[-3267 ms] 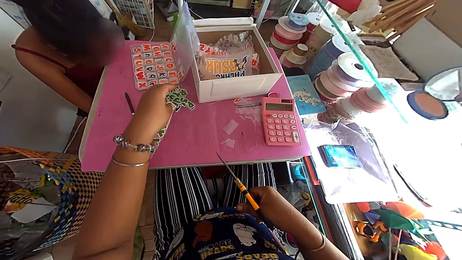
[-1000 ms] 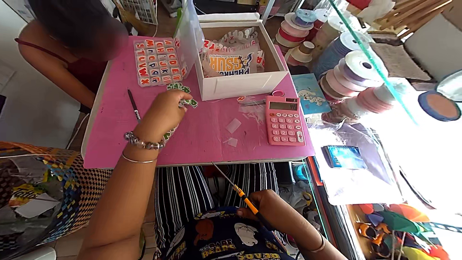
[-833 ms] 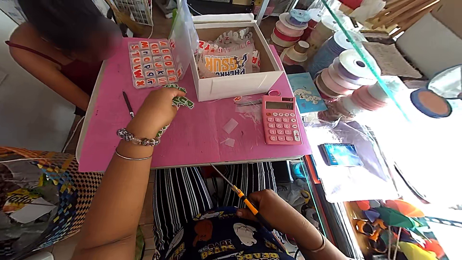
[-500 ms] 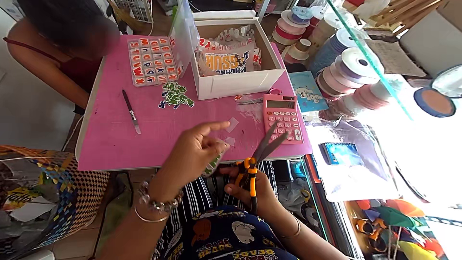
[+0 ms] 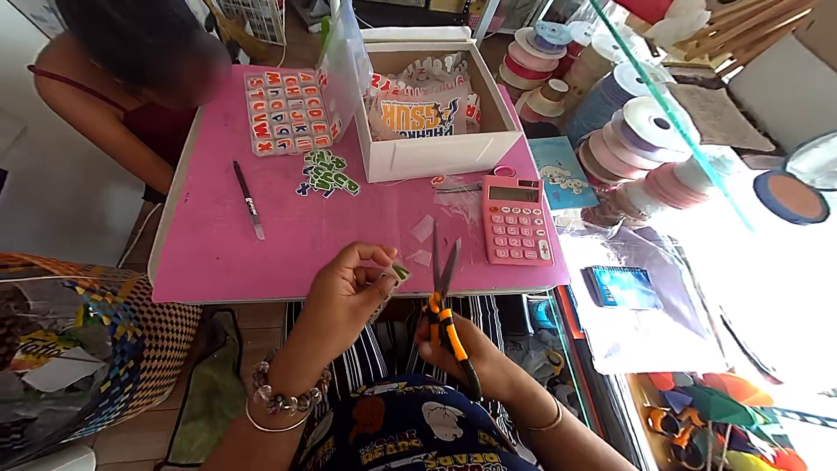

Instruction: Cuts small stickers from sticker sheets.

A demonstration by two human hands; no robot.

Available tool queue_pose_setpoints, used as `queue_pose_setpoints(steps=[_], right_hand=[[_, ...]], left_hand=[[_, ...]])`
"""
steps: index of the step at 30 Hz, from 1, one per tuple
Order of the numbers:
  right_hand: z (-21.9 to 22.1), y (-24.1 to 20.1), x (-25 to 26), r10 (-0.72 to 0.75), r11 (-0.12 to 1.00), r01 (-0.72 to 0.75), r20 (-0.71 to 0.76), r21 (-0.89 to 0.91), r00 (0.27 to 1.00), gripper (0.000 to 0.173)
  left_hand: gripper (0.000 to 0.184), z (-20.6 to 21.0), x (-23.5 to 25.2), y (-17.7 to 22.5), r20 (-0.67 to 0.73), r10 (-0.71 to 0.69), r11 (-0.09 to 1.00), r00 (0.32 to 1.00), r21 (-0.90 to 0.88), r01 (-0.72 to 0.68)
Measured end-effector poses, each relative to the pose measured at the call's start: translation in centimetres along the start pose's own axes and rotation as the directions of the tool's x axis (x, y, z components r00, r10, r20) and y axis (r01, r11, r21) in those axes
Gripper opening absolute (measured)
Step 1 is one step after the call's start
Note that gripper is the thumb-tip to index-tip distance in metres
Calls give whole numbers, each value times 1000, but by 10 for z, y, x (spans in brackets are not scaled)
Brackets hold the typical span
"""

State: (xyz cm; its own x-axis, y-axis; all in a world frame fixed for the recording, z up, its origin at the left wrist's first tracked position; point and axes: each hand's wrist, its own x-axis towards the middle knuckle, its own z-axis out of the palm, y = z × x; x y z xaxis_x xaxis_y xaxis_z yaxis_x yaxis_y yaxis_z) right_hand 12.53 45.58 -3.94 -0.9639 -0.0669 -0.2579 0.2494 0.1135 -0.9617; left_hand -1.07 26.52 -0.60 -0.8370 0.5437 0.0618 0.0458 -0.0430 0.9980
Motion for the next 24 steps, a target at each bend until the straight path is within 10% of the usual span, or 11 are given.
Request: queue_pose_setpoints(steps=[5,24], right_hand=[[-13,12,-17,305,935,-278,98,-221,947,45],[-12,7,-20,390,891,-360,59,-278,919,46]], left_hand=[[21,-17,2,7,19,41,993,999,107,-43],[21,-15,5,10,249,-147,950,957,306,66]])
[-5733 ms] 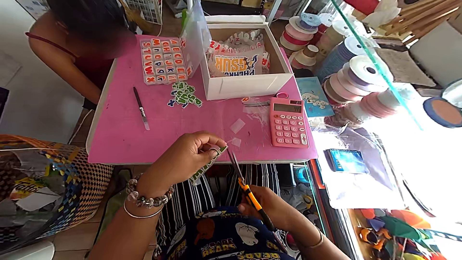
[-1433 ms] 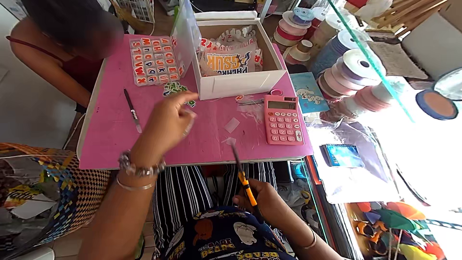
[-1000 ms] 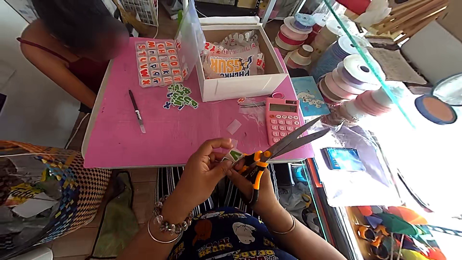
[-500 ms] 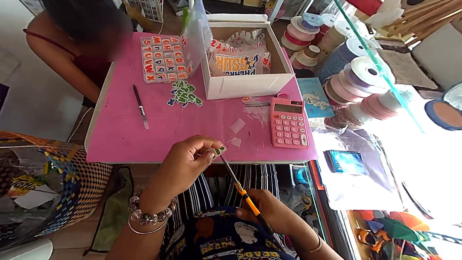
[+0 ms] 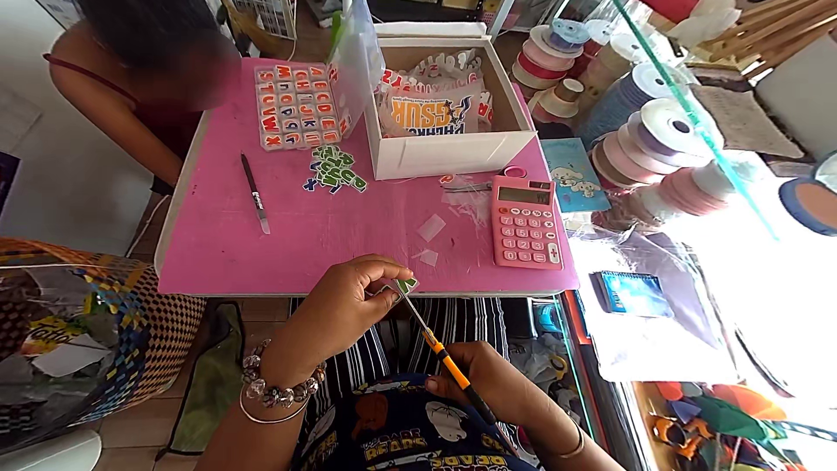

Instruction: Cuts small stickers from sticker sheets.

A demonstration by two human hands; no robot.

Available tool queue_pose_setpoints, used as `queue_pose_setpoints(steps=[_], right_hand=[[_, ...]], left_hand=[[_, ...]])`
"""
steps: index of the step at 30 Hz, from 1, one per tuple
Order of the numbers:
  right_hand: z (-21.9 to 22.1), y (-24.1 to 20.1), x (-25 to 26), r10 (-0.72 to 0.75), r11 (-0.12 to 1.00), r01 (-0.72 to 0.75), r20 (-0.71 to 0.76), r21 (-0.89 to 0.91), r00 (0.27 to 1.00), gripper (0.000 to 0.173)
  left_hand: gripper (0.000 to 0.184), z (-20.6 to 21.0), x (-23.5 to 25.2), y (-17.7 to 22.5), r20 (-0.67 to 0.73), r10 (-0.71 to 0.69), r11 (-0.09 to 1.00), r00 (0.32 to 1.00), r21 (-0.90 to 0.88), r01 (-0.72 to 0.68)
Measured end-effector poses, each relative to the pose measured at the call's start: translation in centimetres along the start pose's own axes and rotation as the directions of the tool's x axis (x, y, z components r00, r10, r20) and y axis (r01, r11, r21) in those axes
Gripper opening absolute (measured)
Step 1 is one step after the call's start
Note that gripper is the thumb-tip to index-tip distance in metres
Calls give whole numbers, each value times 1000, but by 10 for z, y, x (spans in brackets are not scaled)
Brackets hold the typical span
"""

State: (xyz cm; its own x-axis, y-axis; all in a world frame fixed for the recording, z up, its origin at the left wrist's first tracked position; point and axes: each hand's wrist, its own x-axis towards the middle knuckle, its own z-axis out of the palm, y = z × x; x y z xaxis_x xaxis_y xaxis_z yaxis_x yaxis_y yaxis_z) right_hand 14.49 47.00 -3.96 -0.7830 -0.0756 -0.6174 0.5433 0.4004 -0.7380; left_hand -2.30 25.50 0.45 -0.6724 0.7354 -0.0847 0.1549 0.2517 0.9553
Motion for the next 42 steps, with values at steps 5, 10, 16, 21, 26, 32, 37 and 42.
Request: queue_pose_setpoints(steps=[5,10,16,21,26,32,37,42], right_hand=[[0,-1,0,-3,1000,3,1,-4,1000,47],[-1,1,0,0,1000,0,5,-19,1000,48],[0,1,0,5,1000,-6,-15,-30,1000,48],[-1,1,2,70,996,-72,-37,-45,997,46],[0,7,2,128,990,-129,-30,-54,991,48],[1,5,0,147,983,-150,-41,-104,988,53],[-1,6,-4,158,980,-163,-51,-111,986,53],[2,6,-3,45,999,-42,-141,18,989,47]], left_hand=[[21,1,0,-1,-9,9,1000,1000,7,-9],[21,1,1,-2,2,-7,1000,1000,13,7],[22,2,0,-3,-6,-11,1000,1000,-1,11],[25,-3,4,-1,11,-20,998,1000,68,19],[28,-37,35,2,-183,41,943,982,333,23],[30,-79,94,15,-291,-53,834,955,513,202],[30,-85,103,8,-317,-51,781,947,578,235],[12,-73,67,12,-392,-12,906,920,386,175]])
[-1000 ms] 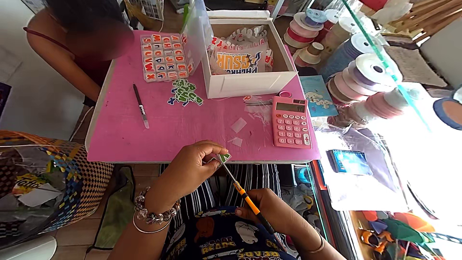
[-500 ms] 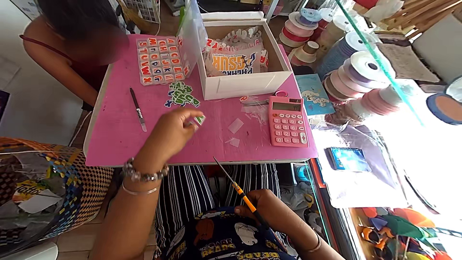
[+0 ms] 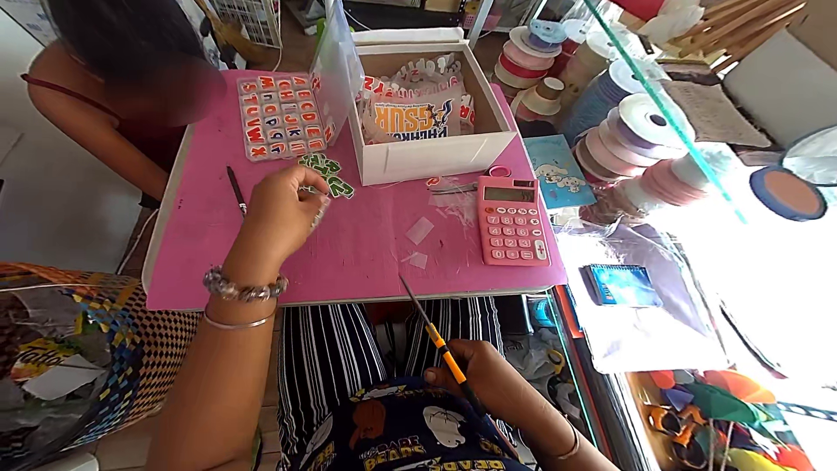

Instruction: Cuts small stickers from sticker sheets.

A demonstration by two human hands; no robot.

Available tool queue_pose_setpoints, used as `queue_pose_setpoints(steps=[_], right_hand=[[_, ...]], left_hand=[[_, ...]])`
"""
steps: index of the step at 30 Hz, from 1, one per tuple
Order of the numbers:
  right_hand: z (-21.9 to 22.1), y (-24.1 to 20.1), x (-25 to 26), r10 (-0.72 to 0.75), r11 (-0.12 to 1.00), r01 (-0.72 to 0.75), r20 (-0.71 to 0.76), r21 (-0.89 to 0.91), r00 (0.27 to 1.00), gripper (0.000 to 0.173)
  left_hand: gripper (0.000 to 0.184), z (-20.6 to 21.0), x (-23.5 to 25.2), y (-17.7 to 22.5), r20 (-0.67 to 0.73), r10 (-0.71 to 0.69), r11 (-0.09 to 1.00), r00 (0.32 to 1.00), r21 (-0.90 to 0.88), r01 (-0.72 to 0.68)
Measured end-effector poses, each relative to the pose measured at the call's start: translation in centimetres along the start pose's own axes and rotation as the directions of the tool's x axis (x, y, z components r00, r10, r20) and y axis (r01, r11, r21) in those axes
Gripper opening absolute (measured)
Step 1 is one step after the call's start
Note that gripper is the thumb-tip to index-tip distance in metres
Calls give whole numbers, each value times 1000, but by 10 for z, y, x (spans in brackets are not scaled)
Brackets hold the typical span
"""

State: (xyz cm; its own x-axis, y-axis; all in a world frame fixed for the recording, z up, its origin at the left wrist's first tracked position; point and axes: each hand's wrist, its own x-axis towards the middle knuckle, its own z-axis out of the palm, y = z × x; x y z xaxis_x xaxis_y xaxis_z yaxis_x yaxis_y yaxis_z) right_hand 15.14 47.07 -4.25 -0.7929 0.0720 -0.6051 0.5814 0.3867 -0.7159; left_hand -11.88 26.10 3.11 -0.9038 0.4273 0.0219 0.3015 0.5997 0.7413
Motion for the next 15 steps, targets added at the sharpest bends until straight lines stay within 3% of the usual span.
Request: queue_pose_setpoints(steps=[2,5,9,15], right_hand=[[1,-4,2,-45,999,45,2,24,999,46],[0,-12,6,-52,998,55,68,-41,996,49],[1,-14,9,-13,996,23,125,-86,992,49],[1,-10,11,13,998,-5,154,-55,988,47]], left_hand=[[4,6,-28,4,54,87,979,995,-189,-75],[7,19,-41,6,143,90,934,986,-355,-33],[5,30,-47,-2,258,68,918,964,-394,41],[4,42,-51,-4,326,18,875,945,-463,143]])
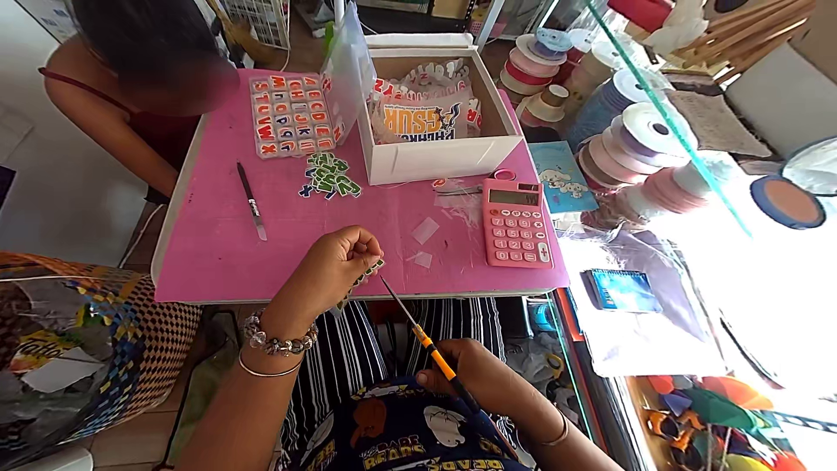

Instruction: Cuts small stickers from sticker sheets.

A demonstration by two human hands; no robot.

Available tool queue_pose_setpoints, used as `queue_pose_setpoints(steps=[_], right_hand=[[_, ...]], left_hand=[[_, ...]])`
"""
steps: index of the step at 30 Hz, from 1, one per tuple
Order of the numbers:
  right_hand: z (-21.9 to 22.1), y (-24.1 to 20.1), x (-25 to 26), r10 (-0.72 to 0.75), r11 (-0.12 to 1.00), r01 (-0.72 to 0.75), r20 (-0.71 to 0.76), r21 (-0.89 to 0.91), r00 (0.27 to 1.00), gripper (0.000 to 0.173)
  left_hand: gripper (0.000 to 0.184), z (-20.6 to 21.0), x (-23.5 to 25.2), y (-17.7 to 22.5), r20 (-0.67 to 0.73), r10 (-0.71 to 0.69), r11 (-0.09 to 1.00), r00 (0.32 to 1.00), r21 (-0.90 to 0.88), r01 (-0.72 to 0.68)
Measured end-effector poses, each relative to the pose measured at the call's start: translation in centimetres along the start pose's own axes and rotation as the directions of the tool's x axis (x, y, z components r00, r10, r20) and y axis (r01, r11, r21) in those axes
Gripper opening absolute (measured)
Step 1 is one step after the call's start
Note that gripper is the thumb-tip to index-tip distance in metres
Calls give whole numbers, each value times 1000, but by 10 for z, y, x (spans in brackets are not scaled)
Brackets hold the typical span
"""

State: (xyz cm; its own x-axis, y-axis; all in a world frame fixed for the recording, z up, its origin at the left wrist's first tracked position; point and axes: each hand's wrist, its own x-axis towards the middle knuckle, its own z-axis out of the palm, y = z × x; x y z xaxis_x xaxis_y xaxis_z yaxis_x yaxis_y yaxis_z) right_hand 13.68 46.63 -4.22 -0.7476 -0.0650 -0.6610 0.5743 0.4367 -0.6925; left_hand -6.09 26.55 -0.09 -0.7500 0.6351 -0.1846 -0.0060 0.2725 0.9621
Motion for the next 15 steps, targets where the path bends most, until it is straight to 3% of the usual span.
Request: queue_pose_setpoints(steps=[11,15], right_hand=[[0,5,2,17,999,-17,-2,44,1000,46],[-3,7,3,27,998,-28,17,60,999,46]], left_hand=[[11,-1,1,1,-9,-75,996,997,-50,74],[39,-6,0,0,141,-58,991,988,-108,74]])
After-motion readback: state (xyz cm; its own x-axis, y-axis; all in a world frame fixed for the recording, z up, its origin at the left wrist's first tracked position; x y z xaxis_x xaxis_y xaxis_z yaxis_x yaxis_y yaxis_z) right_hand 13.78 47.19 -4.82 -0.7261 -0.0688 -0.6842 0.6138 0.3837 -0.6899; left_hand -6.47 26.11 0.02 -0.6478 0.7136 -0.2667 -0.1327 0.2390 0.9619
